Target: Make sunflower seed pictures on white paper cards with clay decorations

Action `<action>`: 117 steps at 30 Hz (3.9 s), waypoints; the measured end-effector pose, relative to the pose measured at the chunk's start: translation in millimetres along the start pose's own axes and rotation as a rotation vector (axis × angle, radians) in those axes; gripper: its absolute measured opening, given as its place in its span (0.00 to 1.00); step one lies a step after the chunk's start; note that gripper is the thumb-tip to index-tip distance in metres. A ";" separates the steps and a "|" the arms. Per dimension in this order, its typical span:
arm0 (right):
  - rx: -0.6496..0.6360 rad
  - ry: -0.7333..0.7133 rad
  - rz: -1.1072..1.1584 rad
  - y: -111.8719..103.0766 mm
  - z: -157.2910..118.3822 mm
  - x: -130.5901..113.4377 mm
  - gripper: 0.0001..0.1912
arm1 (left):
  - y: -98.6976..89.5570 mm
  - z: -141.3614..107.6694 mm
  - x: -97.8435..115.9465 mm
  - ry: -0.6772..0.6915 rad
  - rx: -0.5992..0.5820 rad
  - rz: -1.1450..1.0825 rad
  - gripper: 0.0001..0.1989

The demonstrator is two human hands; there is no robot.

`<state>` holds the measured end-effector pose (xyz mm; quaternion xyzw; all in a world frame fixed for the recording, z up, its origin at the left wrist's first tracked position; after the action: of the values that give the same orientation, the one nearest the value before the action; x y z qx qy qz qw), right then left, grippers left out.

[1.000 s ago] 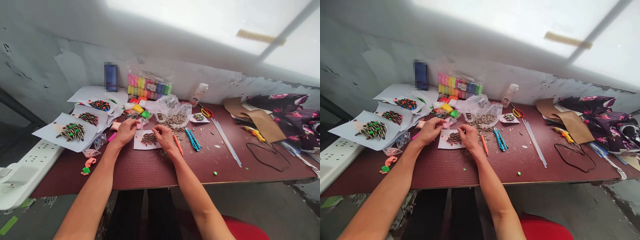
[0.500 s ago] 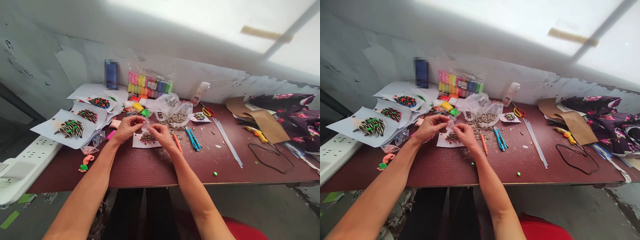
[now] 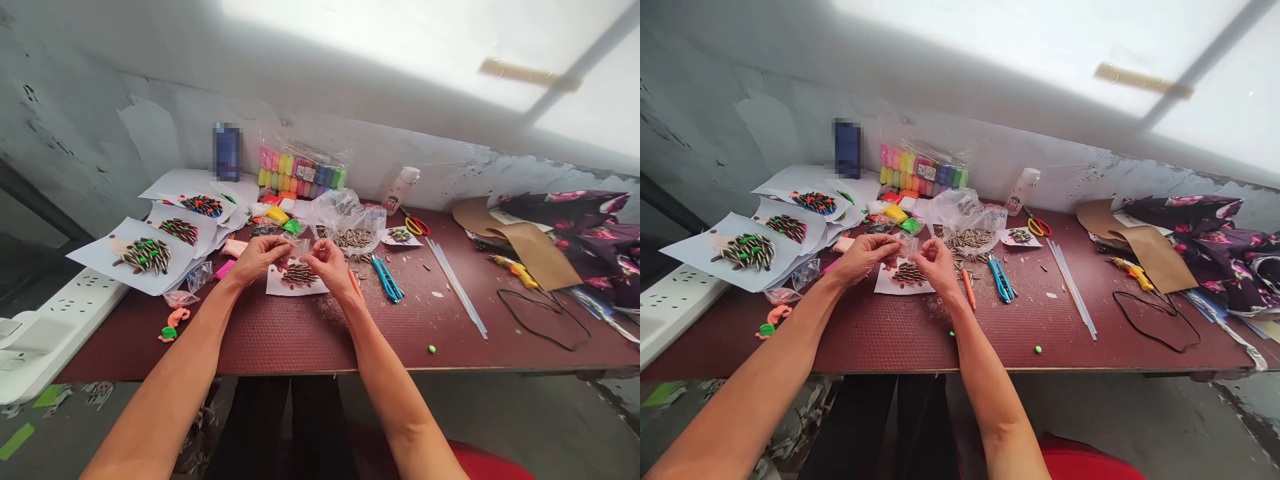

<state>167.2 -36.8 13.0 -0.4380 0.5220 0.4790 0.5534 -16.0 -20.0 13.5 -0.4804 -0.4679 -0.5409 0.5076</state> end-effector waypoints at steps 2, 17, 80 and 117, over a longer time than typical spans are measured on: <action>-0.020 -0.049 0.001 -0.3 -0.1 0.8 0.10 | -0.7 0.3 -0.2 -0.010 0.007 -0.005 0.20; -0.108 -0.044 -0.037 -2.5 2.4 2.6 0.12 | -4.3 -0.9 -3.0 0.008 -0.076 -0.029 0.21; 0.142 -0.150 -0.155 -25.3 17.8 7.8 0.13 | -26.8 26.7 -45.4 0.479 0.533 0.904 0.24; 0.030 -0.201 -0.772 -48.9 -26.1 16.5 0.03 | -14.7 20.0 -42.1 0.570 0.116 0.884 0.15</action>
<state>211.3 -69.0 -6.1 -0.5446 0.2692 0.2687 0.7475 -28.8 4.8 -26.6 -0.4370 -0.0933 -0.3578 0.8199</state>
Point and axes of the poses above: each hand's wrist, its own z-axis towards the middle knuckle, its own y-axis out of the palm, x = y × z, the point moved 1 cm from there along z, towards the middle knuckle, and after that the axes turned 15 degrees about x, right-handed, at the moved point
